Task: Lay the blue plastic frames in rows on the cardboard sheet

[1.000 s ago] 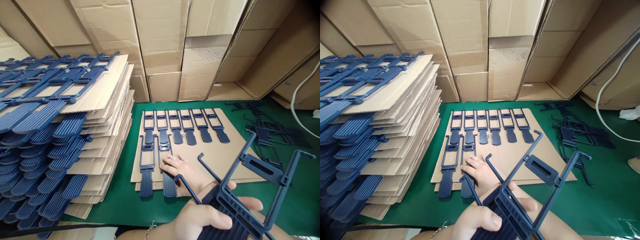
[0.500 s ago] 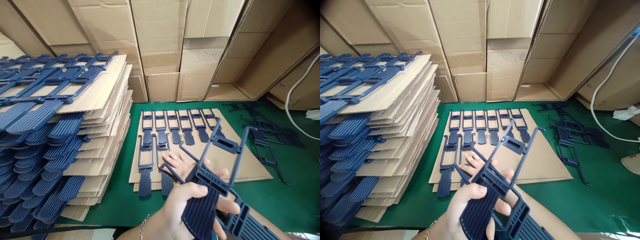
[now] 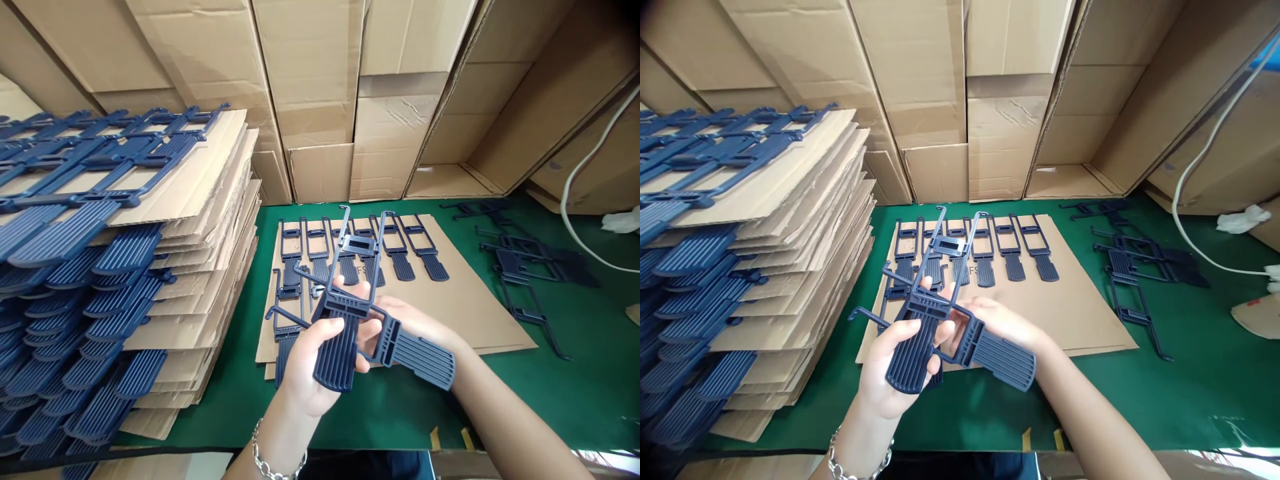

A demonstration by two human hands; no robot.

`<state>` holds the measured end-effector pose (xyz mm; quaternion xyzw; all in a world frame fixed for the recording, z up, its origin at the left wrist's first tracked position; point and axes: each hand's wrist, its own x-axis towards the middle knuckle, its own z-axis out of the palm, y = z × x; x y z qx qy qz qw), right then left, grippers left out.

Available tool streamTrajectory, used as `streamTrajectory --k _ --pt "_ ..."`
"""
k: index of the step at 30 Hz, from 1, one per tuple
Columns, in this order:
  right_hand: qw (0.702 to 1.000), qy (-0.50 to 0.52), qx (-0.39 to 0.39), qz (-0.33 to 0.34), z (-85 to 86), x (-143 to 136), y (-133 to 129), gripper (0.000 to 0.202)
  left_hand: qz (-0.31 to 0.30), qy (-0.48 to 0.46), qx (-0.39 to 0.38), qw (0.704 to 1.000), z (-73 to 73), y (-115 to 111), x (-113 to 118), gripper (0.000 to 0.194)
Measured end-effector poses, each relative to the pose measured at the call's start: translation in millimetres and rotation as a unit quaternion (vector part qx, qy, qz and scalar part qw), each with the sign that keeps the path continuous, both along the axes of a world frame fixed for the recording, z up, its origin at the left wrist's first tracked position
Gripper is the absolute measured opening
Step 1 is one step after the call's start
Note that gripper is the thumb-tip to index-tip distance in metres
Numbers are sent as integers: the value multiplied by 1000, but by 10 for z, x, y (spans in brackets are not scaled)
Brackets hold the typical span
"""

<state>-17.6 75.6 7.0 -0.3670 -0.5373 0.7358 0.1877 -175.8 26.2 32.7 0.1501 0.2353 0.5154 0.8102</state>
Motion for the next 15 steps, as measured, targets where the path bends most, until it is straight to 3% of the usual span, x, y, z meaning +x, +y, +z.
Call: streamTrajectory --k 3,6,9,15 --pt "967 135 -170 131 70 145 59 71 10 36 27 999 -23 36 -10 60" --pt "945 196 -229 130 52 215 55 58 7 68 53 996 -8 38 6 67" --pt "960 164 -200 105 103 246 49 42 5 118 68 991 25 15 8 69" --pt "997 0 -44 65 475 384 -57 37 -80 188 56 977 -13 37 -103 29"
